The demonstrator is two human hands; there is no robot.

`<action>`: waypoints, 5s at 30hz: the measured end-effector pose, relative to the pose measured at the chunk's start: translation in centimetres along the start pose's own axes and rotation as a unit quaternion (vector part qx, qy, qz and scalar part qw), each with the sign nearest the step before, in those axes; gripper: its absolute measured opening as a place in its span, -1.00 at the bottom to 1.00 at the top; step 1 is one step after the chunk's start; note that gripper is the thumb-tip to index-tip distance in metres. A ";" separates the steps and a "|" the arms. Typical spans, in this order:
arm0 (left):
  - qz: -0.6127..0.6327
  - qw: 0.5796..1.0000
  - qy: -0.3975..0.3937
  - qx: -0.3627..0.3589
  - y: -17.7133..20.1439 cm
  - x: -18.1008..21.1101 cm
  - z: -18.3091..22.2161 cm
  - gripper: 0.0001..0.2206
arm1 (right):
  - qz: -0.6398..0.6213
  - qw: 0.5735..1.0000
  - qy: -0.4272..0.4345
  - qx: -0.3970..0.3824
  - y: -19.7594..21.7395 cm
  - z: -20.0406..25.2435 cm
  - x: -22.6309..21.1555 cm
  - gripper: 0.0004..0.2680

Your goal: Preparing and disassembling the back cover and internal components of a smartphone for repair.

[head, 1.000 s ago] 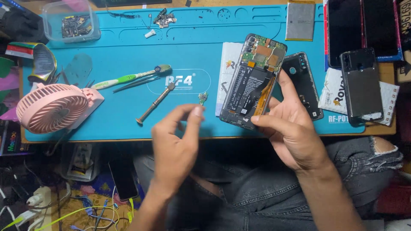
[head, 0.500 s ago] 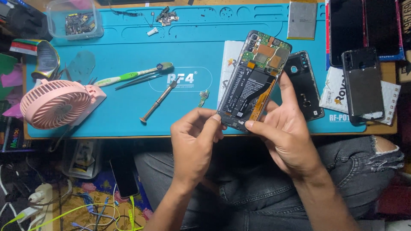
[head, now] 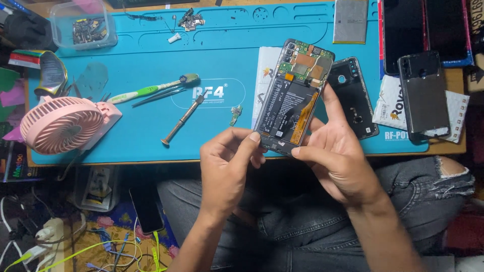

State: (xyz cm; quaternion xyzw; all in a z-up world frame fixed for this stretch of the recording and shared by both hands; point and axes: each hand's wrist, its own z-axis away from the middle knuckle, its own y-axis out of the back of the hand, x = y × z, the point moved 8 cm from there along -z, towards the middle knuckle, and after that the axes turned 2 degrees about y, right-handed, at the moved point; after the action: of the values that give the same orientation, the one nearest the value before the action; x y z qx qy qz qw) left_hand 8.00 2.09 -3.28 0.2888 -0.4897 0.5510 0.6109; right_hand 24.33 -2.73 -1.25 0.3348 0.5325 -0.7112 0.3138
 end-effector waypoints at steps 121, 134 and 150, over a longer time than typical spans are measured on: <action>-0.132 0.978 -0.154 0.050 -0.8 1.8 -0.4 -0.95 | 0.264 0.952 0.078 0.133 1.8 -0.4 2.4 -0.81; -0.077 0.993 -0.090 0.005 0.3 -0.8 -2.1 -0.89 | 0.293 0.952 0.033 0.088 0.0 0.4 1.5 -0.71; -0.055 0.997 -0.050 -0.021 -0.3 0.3 -0.8 -0.81 | 0.186 0.980 -0.034 0.057 1.2 1.5 2.4 -0.66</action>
State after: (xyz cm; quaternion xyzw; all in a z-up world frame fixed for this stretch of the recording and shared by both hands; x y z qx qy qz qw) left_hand 8.44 2.83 -3.21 0.3291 -0.5146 0.4910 0.6212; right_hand 23.69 -4.67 -3.60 0.4211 0.4084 -0.6805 0.4391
